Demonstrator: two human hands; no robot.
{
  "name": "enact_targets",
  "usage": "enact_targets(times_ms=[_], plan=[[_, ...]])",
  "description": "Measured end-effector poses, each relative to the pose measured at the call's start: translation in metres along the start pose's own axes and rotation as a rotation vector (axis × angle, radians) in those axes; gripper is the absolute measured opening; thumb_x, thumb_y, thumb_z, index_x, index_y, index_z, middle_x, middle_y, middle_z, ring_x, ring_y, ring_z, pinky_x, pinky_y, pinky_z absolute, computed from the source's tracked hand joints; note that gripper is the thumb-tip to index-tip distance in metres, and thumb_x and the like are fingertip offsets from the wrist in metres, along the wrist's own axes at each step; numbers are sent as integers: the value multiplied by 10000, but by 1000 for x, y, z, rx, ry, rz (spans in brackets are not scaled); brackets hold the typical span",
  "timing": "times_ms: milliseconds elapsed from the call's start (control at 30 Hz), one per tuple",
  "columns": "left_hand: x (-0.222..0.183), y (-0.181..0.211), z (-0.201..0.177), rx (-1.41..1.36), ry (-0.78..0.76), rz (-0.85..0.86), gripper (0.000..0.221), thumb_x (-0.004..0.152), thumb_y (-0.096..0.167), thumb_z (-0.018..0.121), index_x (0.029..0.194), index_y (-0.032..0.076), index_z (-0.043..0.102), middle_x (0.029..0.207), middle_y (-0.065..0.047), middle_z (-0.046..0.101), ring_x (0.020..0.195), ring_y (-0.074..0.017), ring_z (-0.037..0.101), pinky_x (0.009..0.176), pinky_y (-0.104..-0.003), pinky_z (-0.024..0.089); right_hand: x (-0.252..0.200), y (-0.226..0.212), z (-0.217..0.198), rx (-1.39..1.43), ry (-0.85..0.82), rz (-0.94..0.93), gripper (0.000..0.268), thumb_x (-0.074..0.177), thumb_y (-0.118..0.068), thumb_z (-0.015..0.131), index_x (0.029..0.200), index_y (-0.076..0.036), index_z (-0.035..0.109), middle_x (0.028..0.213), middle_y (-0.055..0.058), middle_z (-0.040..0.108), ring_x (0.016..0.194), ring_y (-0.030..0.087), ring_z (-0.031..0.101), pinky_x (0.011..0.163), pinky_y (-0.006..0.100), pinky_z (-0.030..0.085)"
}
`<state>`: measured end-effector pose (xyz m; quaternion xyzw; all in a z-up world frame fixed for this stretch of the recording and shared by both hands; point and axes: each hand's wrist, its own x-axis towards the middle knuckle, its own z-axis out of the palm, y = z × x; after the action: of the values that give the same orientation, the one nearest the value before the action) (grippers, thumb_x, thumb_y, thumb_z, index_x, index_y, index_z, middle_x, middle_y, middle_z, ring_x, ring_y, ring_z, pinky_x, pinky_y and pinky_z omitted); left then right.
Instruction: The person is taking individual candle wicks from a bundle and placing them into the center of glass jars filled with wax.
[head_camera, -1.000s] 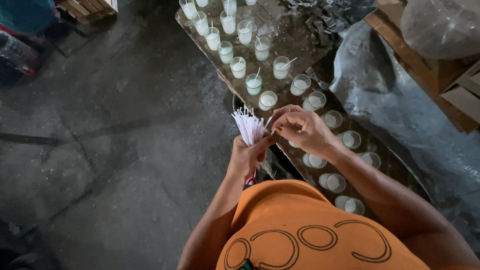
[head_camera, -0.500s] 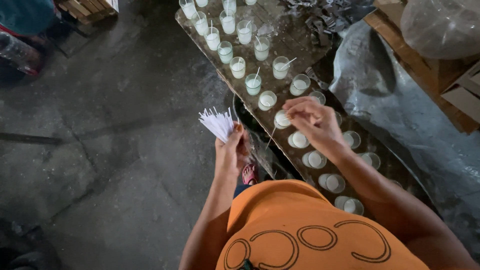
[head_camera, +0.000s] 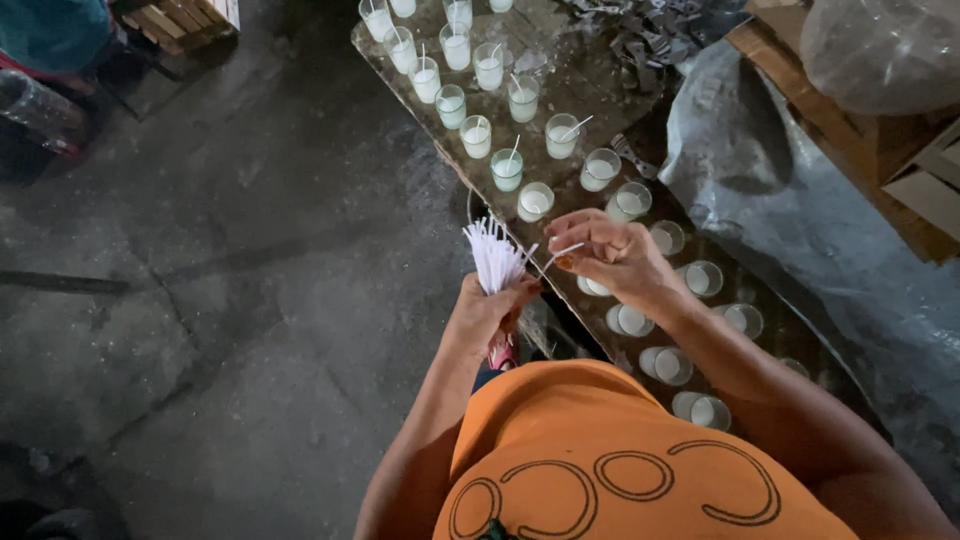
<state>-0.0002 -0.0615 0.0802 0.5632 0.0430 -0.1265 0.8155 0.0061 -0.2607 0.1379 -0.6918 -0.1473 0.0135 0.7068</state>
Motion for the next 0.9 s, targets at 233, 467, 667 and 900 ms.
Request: enact_targets(times_ms=[233,467,667,900], plan=[[2,23,3,175,-125,60,65,781,30,795,733,20,752,443,-9,469,389,-39,373,390,-200,257,2,-24,-24,-27,-62,118,104,864,-20,693,946,27,738,1135,230,714,1055,291,681,953,414,533],[15,-8,-23,306,22,-20,76,786,110,775,778,37,756,478,-55,519,401,-100,426,402,-238,329,8,24,-97,-606,269,-304,23,955,-11,745,976,-15,751,1076,141,714,1088,298,652,1020,384,482],[7,-25,-33,417,65,-127,145,778,181,785,791,40,754,508,-90,596,410,-134,534,408,-259,421,19,122,-151,-994,333,-552,94,907,-4,828,906,-78,771,1004,57,726,1039,280,663,1017,384,510],[-2,-20,-38,454,89,-102,160,790,159,741,708,22,730,474,-74,574,400,-121,515,401,-255,397,21,108,-125,-1068,369,-469,66,947,38,772,918,-21,781,906,123,723,855,286,693,908,375,561]])
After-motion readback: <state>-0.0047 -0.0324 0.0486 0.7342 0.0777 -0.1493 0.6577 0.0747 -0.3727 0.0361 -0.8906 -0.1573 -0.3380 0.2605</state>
